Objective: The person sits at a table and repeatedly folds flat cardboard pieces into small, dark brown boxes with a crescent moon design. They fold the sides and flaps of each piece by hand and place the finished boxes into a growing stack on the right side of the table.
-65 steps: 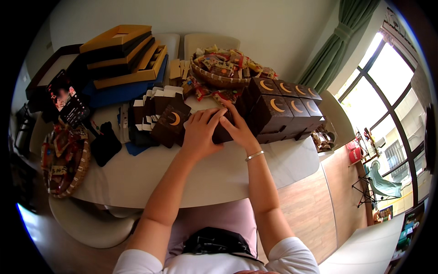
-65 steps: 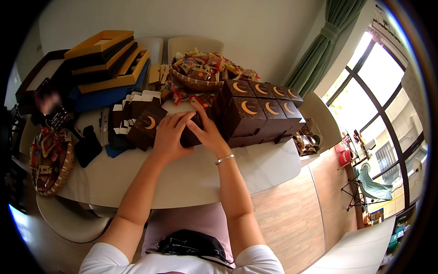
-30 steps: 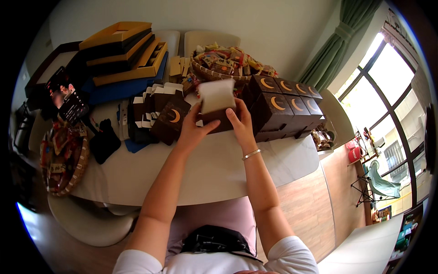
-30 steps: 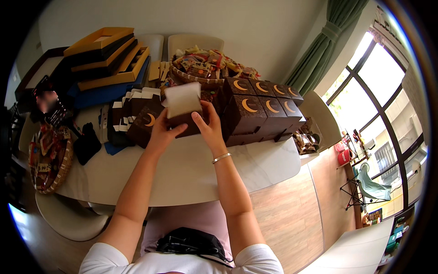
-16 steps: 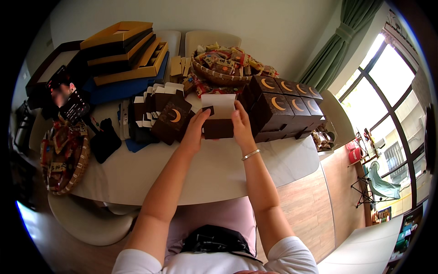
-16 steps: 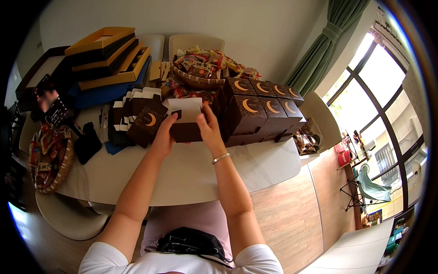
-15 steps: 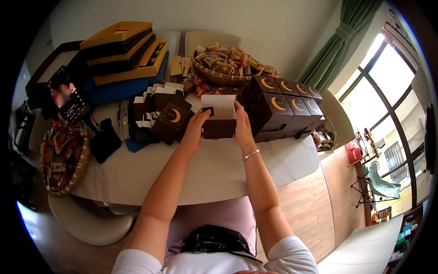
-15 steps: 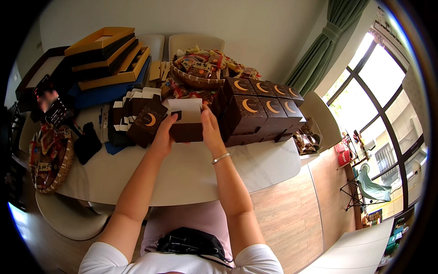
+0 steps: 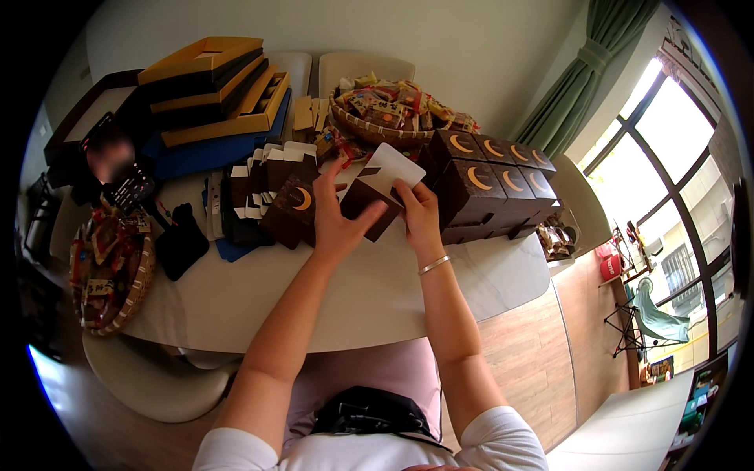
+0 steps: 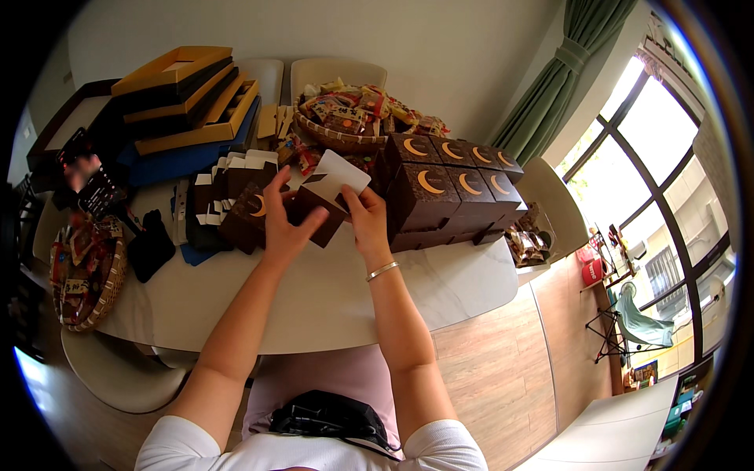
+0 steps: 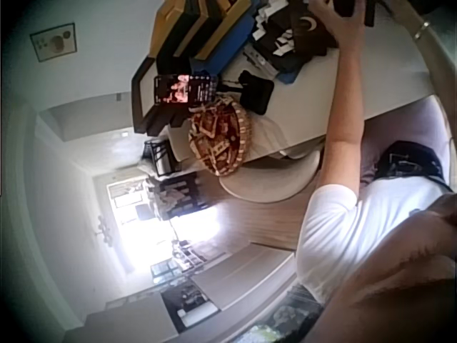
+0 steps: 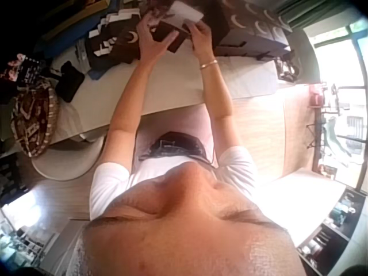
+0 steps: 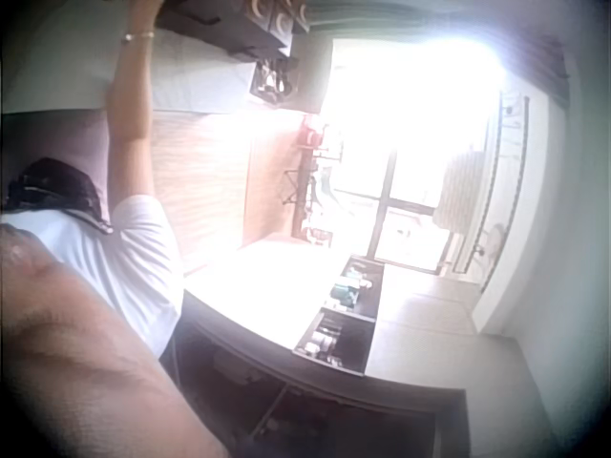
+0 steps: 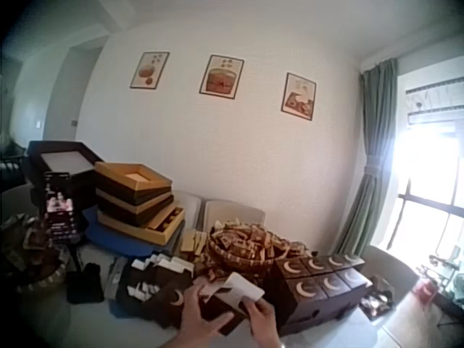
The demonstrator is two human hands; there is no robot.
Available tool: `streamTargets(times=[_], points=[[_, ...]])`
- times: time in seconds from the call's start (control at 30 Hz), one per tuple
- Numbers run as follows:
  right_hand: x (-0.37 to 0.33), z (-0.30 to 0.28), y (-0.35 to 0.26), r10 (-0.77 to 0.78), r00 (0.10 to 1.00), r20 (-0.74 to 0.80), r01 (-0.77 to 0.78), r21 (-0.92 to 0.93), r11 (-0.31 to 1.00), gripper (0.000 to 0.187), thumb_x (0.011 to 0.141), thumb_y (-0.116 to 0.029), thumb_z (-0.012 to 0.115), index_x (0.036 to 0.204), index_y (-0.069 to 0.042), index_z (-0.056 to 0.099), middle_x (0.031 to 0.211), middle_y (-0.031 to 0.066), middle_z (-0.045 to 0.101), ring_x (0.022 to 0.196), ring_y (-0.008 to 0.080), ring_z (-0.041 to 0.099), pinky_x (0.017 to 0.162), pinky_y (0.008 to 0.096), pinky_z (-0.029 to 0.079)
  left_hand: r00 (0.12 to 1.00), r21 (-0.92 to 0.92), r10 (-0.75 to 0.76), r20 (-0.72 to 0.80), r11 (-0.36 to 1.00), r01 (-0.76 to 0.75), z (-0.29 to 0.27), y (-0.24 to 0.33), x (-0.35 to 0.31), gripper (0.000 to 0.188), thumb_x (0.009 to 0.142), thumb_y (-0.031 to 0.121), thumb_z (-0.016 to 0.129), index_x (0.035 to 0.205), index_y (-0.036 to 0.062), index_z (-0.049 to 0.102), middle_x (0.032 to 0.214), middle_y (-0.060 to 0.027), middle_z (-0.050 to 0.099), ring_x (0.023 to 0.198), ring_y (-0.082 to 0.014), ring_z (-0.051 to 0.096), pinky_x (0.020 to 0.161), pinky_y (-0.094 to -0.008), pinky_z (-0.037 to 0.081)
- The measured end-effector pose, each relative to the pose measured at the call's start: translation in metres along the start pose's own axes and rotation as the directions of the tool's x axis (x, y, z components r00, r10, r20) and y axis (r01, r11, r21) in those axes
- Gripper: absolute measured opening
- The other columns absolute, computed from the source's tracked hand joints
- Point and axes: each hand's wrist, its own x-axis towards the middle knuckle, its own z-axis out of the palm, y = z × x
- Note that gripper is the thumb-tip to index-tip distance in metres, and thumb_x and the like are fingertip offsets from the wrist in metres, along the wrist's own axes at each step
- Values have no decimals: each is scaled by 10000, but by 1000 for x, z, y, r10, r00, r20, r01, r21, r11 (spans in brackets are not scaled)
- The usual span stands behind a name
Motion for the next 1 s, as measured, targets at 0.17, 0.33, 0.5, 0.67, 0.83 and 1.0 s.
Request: streamTargets(times=[0.17, 0.33, 0.5, 0.67, 0.83, 1.0], points=[[-1, 3, 0, -40, 999, -35, 37, -73, 997, 227, 959, -103, 636, 1151, 12, 675, 1026, 35, 701, 870, 82, 649, 733, 231, 538, 978, 440, 93, 189, 882, -169, 1, 22, -7, 1003, 594, 303, 910, 1432, 146, 381, 1350, -122, 413, 1247, -363, 444, 884, -442, 534], [-3, 6, -5, -156, 985, 68, 163, -105, 981, 280, 950, -68, 629, 1217, 10, 656, 1063, 35, 691, 942, 77, 627, 811, 214, 498, 974, 403, 135, 182, 893, -199, 1, 20, -8, 937, 581, 235, 897, 1371, 140, 403, 1323, -133, 438, 1237, -371, 453, 819, -459, 558], [-6, 7, -6, -307, 906, 291, 402, -362, 841, 310, 956, -85, 615, 1251, 5, 640, 1138, 60, 682, 1017, 121, 630, 864, 243, 497, 981, 434, 103, 161, 886, -164, 2, 24, -8, 893, 599, 205, 878, 1351, 121, 404, 1323, -136, 442, 1229, -377, 464, 799, -464, 566], [-9, 14, -6, -389, 852, 350, 509, -384, 770, 323, 980, -177, 615, 1255, -10, 643, 1198, 76, 666, 1016, 135, 634, 865, 251, 499, 989, 449, 67, 133, 886, -120, 1, 24, -8, 901, 609, 188, 870, 1366, 112, 388, 1330, -142, 446, 1232, -382, 465, 799, -458, 574], [-13, 17, -11, -251, 927, 280, 339, -336, 879, 339, 1015, -197, 574, 1285, 1, 620, 1207, 69, 649, 1069, 120, 597, 908, 239, 464, 987, 446, 90, 131, 884, -140, 1, 22, -7, 983, 612, 174, 865, 1434, 86, 332, 1345, -164, 447, 1243, -384, 463, 813, -451, 572], [-12, 17, -8, -302, 935, 184, 350, -350, 869, 314, 1016, -187, 572, 1274, -21, 640, 1166, 53, 683, 1028, 111, 620, 880, 234, 484, 987, 436, 101, 127, 888, -147, 2, 21, -6, 1077, 608, 164, 857, 1500, 70, 262, 1350, -181, 455, 1254, -385, 454, 874, -453, 548]])
